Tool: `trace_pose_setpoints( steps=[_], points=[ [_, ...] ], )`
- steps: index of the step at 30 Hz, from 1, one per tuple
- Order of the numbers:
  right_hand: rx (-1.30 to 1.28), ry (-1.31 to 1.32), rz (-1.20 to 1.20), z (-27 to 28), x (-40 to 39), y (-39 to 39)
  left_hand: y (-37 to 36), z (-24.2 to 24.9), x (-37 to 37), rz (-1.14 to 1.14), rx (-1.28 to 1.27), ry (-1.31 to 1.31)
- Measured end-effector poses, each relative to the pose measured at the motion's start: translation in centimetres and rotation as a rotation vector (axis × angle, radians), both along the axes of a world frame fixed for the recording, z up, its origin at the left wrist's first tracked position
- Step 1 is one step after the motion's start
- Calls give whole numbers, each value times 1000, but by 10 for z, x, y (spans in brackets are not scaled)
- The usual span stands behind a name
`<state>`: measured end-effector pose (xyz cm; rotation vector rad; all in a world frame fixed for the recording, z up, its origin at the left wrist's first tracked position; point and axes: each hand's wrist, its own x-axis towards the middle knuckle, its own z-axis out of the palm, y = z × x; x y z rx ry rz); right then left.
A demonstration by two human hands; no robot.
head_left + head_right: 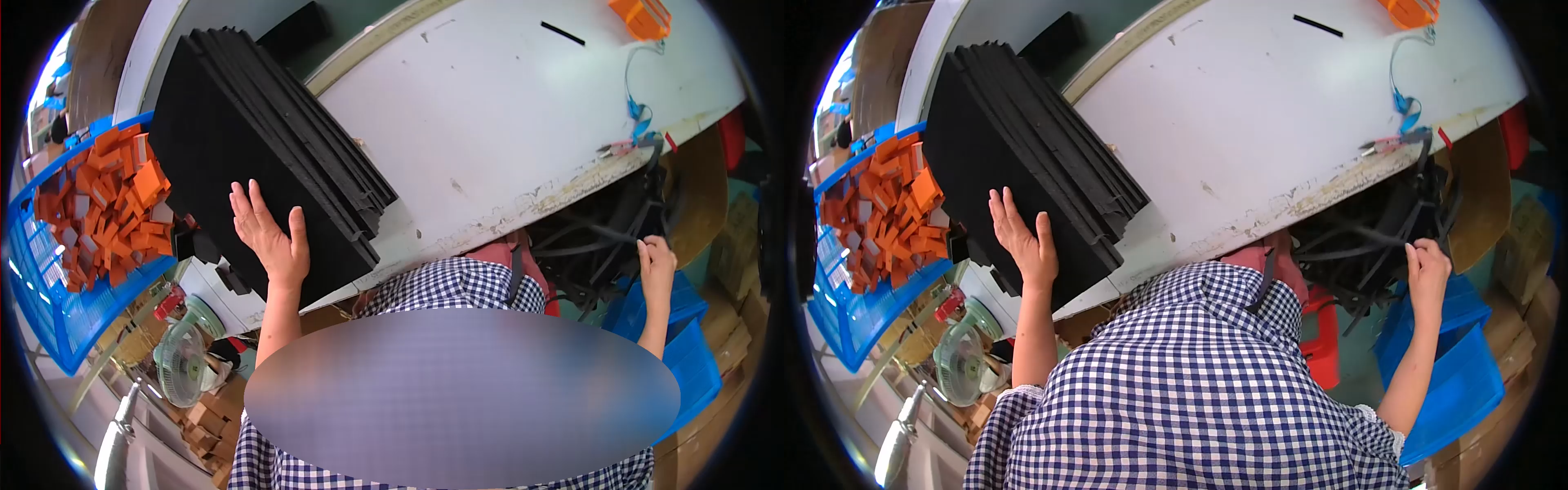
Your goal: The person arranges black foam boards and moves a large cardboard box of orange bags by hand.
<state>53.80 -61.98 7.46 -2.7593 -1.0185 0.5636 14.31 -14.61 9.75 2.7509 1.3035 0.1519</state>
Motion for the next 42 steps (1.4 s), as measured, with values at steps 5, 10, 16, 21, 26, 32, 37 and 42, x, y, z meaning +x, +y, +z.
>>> trace_pose_setpoints(
  steps=[5, 10, 16, 21, 26, 32, 37, 42],
  points=[
    [-189, 81, -152, -8, 2, -19, -15, 42, 9, -69, -233, -44],
    [109, 317, -48, 50, -40, 90, -66, 43, -12, -250, -155, 337],
    [-15, 755, 536, -30, -119, 213, -51, 36, 1, -213, -117, 29],
    [443, 857, 556, -53, -155, 276, -41, 28, 9, -195, -84, -57],
    [410, 1131, 170, -97, -169, 337, -32, 44, 22, -138, -129, -255],
    [719, 1270, -114, -120, -192, 371, -34, 12, 33, -171, -16, -101],
    [812, 1293, -284, -131, -194, 377, -28, 20, 35, -126, -102, -178],
    [859, 1362, -342, -129, -189, 378, -26, 23, 38, -113, -154, -188]
  ],
)
